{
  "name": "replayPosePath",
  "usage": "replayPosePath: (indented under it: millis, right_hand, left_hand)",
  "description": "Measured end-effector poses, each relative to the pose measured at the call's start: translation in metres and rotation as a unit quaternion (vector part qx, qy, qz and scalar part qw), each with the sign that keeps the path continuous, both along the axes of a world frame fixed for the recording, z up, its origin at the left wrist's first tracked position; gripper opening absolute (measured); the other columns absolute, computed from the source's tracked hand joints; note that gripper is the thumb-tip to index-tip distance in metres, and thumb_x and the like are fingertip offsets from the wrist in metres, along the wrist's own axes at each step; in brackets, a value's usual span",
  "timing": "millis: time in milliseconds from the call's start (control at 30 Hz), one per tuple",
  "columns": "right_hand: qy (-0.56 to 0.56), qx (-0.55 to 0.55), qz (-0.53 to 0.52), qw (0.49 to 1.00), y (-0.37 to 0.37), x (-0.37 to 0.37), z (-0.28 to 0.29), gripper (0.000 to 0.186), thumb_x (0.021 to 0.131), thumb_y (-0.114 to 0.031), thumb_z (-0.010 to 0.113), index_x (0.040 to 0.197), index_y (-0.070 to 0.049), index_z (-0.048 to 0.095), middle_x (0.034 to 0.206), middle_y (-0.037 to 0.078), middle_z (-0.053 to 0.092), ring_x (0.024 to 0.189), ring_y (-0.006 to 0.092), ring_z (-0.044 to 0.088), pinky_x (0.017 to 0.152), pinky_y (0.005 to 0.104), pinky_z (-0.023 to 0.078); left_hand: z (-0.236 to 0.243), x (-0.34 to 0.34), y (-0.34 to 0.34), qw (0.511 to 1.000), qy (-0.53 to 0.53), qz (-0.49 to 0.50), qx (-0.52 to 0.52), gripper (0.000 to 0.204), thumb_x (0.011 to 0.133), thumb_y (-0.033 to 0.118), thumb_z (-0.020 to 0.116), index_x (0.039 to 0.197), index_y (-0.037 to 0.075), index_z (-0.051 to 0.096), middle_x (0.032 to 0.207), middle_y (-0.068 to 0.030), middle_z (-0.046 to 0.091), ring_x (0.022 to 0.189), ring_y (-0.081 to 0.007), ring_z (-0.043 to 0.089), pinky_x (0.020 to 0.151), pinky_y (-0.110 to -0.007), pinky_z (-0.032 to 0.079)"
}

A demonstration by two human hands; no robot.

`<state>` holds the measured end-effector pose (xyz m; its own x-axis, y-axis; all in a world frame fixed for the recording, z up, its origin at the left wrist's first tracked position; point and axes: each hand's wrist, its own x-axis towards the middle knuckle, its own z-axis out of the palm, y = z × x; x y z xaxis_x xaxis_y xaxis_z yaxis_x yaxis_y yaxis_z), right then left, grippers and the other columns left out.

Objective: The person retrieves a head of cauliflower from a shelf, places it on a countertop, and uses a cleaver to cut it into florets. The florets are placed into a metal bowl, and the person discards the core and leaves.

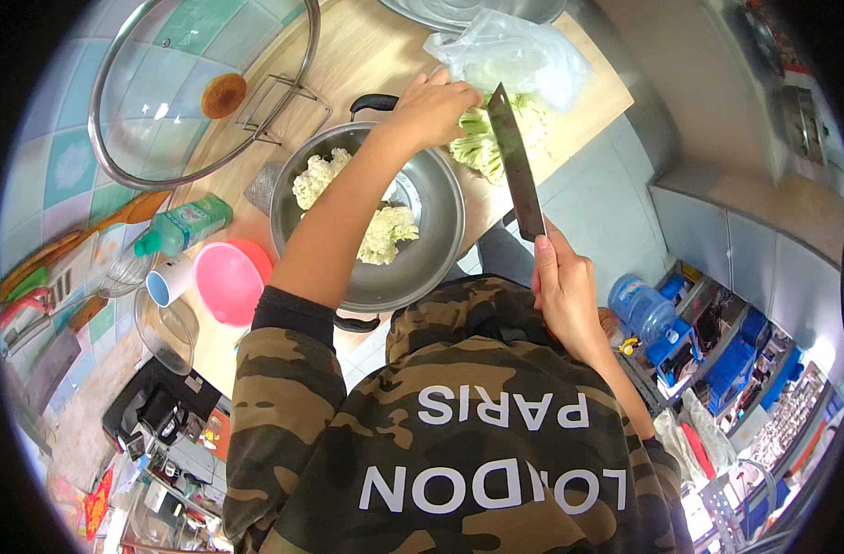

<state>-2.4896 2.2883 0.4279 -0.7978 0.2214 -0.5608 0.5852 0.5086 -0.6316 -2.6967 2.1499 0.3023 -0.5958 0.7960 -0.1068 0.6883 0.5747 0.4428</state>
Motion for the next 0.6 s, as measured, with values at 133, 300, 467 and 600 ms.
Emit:
replayPosePath:
  millis: [133, 300, 467, 600]
  right_hand:
    - [-0.012, 0.019, -0.014, 1.000, -0.014, 0.003, -0.001, 0.041, 0.097, -0.028, 0.036, 0.128, -0.003, 0.046, 0.052, 0.019, 0.047, 0.049, 0.0327, 0.053, 0.054, 0.0396, 0.043]
    - [-0.005, 0.070, -0.023, 0.997, -0.029, 0.008, -0.005, 0.040, 0.096, -0.027, 0.037, 0.127, -0.003, 0.047, 0.052, 0.020, 0.050, 0.052, 0.0365, 0.056, 0.055, 0.0427, 0.043]
    - [0.006, 0.140, -0.007, 0.990, -0.042, 0.002, -0.005, 0.037, 0.095, -0.024, 0.040, 0.121, 0.000, 0.050, 0.056, 0.022, 0.055, 0.055, 0.0399, 0.057, 0.056, 0.0457, 0.045]
    - [0.023, 0.214, 0.041, 0.976, -0.049, -0.010, -0.003, 0.034, 0.093, -0.021, 0.042, 0.117, 0.001, 0.053, 0.060, 0.025, 0.057, 0.060, 0.0411, 0.059, 0.059, 0.0474, 0.047]
  left_hand:
    - [-0.001, 0.001, -0.003, 0.997, -0.073, 0.002, 0.006, 0.050, 0.069, 0.016, 0.072, 0.115, 0.010, 0.053, 0.111, -0.0027, 0.053, 0.106, -0.0250, 0.050, 0.087, -0.038, 0.042]
    - [-0.011, 0.002, -0.014, 0.995, -0.088, -0.009, 0.044, 0.052, 0.067, 0.014, 0.073, 0.115, 0.009, 0.054, 0.112, -0.0038, 0.052, 0.107, -0.0260, 0.050, 0.088, -0.036, 0.043]
    - [-0.020, -0.004, -0.016, 0.993, -0.096, -0.037, 0.062, 0.050, 0.068, 0.014, 0.072, 0.114, 0.008, 0.054, 0.112, -0.0060, 0.053, 0.107, -0.0260, 0.051, 0.090, -0.035, 0.043]
    - [-0.029, -0.005, -0.013, 0.990, -0.092, -0.042, 0.094, 0.046, 0.068, 0.019, 0.069, 0.112, 0.011, 0.057, 0.110, -0.0062, 0.053, 0.107, -0.0260, 0.051, 0.086, -0.038, 0.045]
